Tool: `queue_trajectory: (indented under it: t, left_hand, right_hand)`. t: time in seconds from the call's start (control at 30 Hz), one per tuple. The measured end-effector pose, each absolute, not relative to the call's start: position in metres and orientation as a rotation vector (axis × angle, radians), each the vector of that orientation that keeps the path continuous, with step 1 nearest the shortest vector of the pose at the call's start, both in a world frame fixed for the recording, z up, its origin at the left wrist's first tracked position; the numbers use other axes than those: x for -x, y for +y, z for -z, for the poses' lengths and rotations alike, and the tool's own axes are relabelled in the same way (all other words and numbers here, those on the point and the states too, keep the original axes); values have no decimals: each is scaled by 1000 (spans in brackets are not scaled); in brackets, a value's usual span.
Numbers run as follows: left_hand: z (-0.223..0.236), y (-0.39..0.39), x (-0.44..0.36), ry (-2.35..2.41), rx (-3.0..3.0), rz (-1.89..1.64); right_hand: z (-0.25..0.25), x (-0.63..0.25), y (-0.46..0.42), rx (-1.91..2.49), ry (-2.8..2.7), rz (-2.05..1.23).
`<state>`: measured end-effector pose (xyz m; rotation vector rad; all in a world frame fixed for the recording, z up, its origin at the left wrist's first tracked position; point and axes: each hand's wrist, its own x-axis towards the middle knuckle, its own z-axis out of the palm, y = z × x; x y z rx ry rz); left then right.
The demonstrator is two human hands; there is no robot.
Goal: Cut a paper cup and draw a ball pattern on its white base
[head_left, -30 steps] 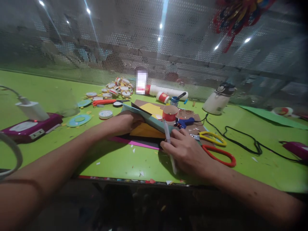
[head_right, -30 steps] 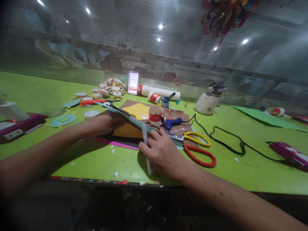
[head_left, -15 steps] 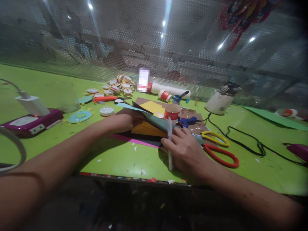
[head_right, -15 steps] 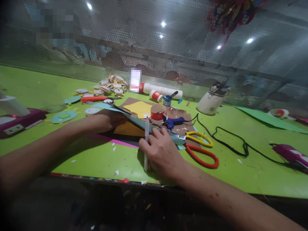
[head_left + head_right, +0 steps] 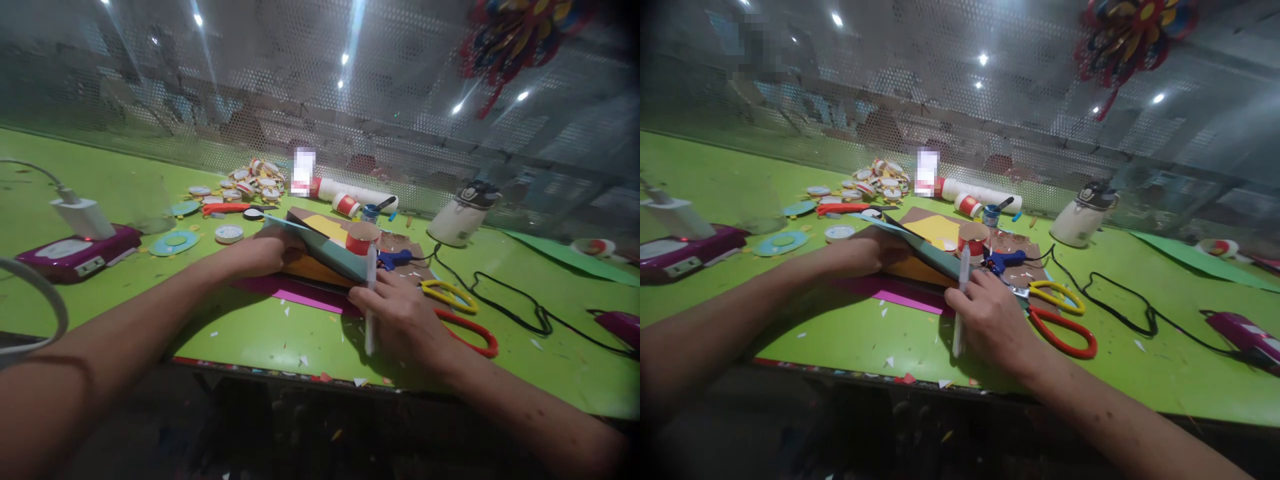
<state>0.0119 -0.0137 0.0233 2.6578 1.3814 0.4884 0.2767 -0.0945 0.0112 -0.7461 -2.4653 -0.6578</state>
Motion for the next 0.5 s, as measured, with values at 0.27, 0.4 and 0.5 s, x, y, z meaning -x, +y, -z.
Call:
queue_trajectory:
  t: [0.27,0.4,0.5]
  left_hand:
    - [-50,-13,-10,1223,-2657,-587]
    - [-62,-27,-10,1149,-2704,-539]
    - [-59,-31,-10,1221,-2787,-488]
  right_hand:
    - [-18,-289,-76,685,-2297,647]
    - [-17,-290,-72,699,-2237,652]
    - [-14,-291,-71,702,-2218,654]
